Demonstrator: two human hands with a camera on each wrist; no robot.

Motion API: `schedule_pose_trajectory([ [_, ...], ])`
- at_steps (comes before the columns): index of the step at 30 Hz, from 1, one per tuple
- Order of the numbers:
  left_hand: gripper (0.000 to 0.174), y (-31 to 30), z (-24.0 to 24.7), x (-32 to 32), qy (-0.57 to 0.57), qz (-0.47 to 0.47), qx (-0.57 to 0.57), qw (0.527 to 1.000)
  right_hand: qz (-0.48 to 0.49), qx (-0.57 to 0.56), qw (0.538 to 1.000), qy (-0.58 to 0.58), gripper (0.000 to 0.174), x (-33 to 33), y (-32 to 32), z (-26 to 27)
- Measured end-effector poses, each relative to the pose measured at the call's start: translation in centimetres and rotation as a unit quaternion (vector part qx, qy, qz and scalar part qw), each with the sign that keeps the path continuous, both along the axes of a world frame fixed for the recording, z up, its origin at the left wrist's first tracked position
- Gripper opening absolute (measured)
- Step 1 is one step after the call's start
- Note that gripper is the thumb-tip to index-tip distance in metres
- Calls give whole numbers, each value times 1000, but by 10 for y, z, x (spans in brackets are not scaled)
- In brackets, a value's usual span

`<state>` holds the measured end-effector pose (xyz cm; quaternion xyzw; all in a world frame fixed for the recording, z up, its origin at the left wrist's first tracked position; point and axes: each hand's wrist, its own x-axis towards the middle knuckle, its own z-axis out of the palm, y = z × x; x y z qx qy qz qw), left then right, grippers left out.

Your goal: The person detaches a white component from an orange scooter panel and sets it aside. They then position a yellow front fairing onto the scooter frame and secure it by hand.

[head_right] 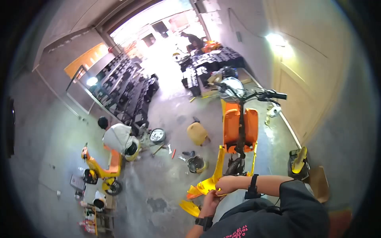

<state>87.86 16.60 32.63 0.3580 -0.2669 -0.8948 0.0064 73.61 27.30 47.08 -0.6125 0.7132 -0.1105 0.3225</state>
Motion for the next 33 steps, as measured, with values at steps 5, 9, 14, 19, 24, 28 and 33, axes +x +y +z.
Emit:
schedule_pose_trajectory([
  [5,29,3,47,20,-16,-11,-15,1000,-139,-11,988,61,41,-17,45,1],
  [9,29,12,118,32,2,-28,-22,999,-342,-88,935,41,32,-41,120,-4],
  [14,27,-9,119,71,118,-108,-207,965,-494,-9,869,-17,32,-45,220,-28],
  [19,31,-28,136,75,-68,26,-75,995,-538,52,839,-58,32,-41,276,-52],
  [24,42,-32,156,102,3,30,-122,992,-567,41,813,-127,40,-45,241,-58],
  [28,52,-34,192,115,-14,42,-163,986,-501,33,854,-136,59,-80,190,-92],
  [33,55,-27,213,104,27,82,-108,990,-588,-11,762,-272,64,-141,135,-45],
])
